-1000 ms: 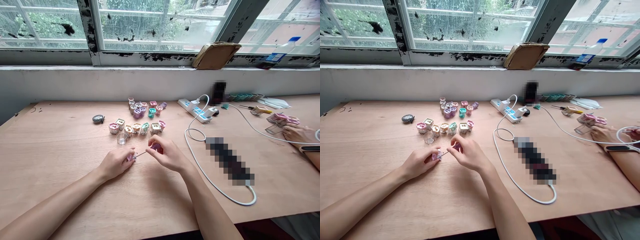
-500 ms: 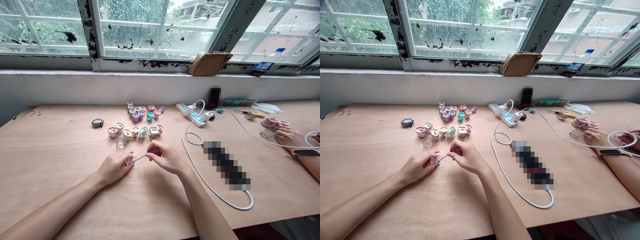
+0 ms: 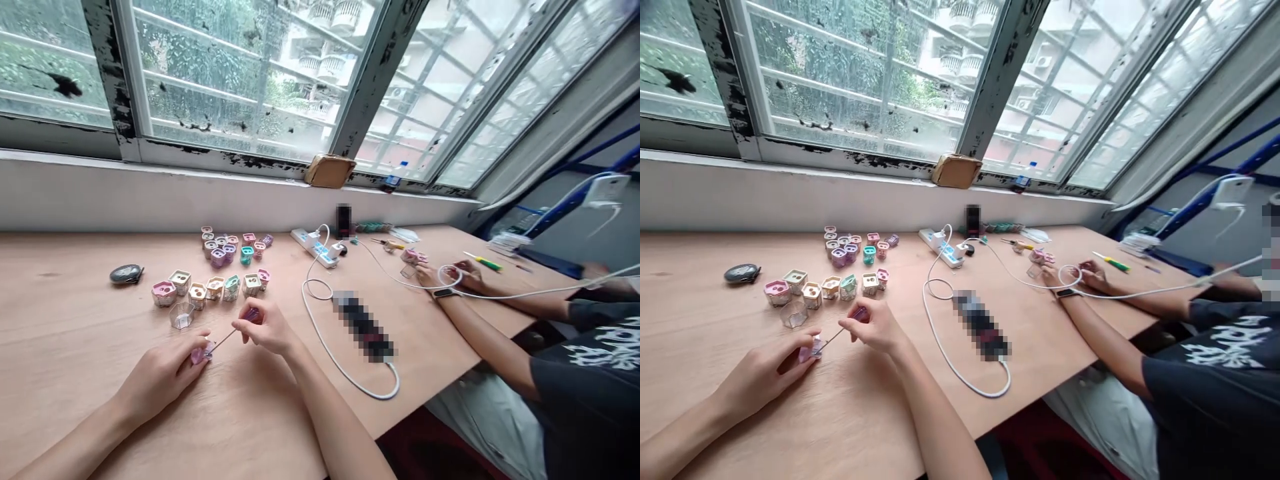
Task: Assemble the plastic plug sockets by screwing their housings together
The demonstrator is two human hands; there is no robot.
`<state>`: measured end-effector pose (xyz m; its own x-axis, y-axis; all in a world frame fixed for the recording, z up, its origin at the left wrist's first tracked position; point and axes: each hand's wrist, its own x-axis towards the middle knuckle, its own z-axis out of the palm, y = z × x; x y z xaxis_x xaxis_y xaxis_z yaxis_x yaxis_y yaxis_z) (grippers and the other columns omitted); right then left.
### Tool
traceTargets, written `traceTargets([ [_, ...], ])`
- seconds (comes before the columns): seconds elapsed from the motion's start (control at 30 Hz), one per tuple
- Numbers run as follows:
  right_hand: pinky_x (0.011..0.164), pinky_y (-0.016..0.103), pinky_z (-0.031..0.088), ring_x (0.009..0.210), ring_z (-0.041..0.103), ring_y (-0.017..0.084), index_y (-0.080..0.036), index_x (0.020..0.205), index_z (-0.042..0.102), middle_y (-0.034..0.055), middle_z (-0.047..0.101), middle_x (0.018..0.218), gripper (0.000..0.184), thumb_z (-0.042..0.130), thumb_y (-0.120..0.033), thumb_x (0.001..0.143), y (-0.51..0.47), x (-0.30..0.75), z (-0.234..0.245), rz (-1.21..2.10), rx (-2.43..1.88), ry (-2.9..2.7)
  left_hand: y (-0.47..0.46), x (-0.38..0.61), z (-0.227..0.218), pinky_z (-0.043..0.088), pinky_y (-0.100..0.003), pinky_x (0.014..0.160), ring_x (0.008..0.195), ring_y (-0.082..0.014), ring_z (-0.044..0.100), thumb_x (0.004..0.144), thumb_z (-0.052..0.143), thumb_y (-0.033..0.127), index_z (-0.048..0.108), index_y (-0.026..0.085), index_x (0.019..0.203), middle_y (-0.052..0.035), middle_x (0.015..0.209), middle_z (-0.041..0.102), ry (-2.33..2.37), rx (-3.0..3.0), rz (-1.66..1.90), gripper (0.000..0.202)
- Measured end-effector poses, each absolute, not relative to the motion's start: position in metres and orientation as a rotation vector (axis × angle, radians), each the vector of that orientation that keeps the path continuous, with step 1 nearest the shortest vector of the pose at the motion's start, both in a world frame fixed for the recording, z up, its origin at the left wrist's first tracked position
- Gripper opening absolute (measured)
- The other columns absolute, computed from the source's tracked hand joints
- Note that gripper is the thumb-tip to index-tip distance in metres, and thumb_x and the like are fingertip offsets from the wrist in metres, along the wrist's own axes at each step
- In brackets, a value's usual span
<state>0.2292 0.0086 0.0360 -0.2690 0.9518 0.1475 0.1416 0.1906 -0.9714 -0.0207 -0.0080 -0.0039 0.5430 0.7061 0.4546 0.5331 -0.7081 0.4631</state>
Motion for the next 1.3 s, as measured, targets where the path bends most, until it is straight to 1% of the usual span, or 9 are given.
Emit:
traceTargets([
  [0.1,0.039,0.016,0.034,0.041,0.049,0.008,-0.017,0.076,0.057,-0.0035,0.059,0.052,0.026,0.075,-0.035,0.078,0.012,0.226,0.03,1.232,-1.029,-1.49,-0.007,-0.021,-0.006,0.055,-0.02,0.066,0.076,-0.0137,0.074,0.097,0.055,0.035,0.063,0.026,0.111,-0.0029,0.121,0.073,1.035,2.491,0.93,0.018],
  [0.2,0.039,0.017,0.034,0.04,0.047,0.008,-0.018,0.077,0.056,-0.0038,0.058,0.051,0.032,0.077,-0.042,0.078,0.013,0.222,0.026,1.275,-0.95,-1.406,-0.007,-0.021,-0.006,0.054,-0.02,0.064,0.07,-0.0129,0.071,0.096,0.057,0.036,0.063,0.026,0.115,-0.0022,0.114,0.075,1.071,2.446,0.93,0.022],
  [0.27,0.039,0.018,0.034,0.04,0.046,0.008,-0.018,0.077,0.056,-0.0035,0.058,0.052,0.036,0.078,-0.047,0.078,0.014,0.221,0.024,1.274,-0.915,-1.369,-0.007,-0.021,-0.005,0.054,-0.021,0.063,0.071,-0.0134,0.07,0.095,0.058,0.036,0.063,0.026,0.115,-0.0024,0.111,0.075,1.094,2.404,0.951,0.023],
  [0.37,0.039,0.018,0.032,0.039,0.043,0.007,-0.017,0.079,0.055,-0.004,0.056,0.052,0.04,0.075,-0.052,0.081,0.016,0.219,0.019,1.194,-0.908,-1.296,-0.008,-0.019,-0.002,0.055,-0.024,0.067,0.075,-0.015,0.07,0.093,0.059,0.034,0.064,0.024,0.112,-0.0048,0.112,0.073,1.111,2.31,0.977,0.022],
  [0.47,0.039,0.019,0.031,0.039,0.042,0.007,-0.019,0.08,0.053,-0.0053,0.053,0.05,0.043,0.072,-0.057,0.084,0.019,0.219,0.013,1.084,-0.884,-1.168,-0.007,-0.018,0.002,0.056,-0.026,0.07,0.075,-0.016,0.071,0.092,0.06,0.034,0.062,0.022,0.113,-0.0034,0.097,0.073,1.132,2.124,0.98,0.025],
  [0.63,0.039,0.02,0.032,0.039,0.041,0.008,-0.019,0.08,0.051,-0.0048,0.053,0.05,0.046,0.072,-0.06,0.084,0.024,0.219,0.005,1.052,-0.892,-1.133,-0.001,-0.019,0.009,0.058,-0.031,0.081,0.089,-0.0193,0.072,0.089,0.065,0.036,0.06,0.02,0.107,-0.006,0.104,0.072,1.125,1.792,1.104,0.025],
  [0.87,0.039,0.021,0.029,0.038,0.04,0.009,-0.02,0.08,0.051,-0.0035,0.056,0.051,0.048,0.072,-0.063,0.083,0.023,0.211,-0.002,1.067,-0.967,-1.245,0.0,-0.018,0.012,0.058,-0.032,0.08,0.09,-0.0199,0.072,0.087,0.068,0.036,0.058,0.02,0.102,-0.008,0.111,0.071,1.069,1.648,1.165,0.025],
  [0.97,0.04,0.021,0.03,0.038,0.041,0.008,-0.019,0.08,0.051,-0.0033,0.057,0.052,0.048,0.072,-0.062,0.083,0.024,0.21,-0.004,1.078,-0.978,-1.265,0.0,-0.018,0.013,0.058,-0.033,0.082,0.091,-0.02,0.072,0.086,0.068,0.035,0.058,0.02,0.101,-0.0085,0.114,0.071,1.075,1.637,1.17,0.023],
  [1.3,0.038,0.02,0.03,0.038,0.041,0.008,-0.019,0.081,0.052,-0.0026,0.057,0.053,0.05,0.072,-0.064,0.082,0.024,0.208,-0.007,1.103,-1.023,-1.299,0.001,-0.019,0.006,0.057,-0.033,0.084,0.089,-0.0189,0.071,0.088,0.068,0.032,0.058,0.02,0.105,-0.0077,0.112,0.07,1.075,1.679,1.143,0.023],
])
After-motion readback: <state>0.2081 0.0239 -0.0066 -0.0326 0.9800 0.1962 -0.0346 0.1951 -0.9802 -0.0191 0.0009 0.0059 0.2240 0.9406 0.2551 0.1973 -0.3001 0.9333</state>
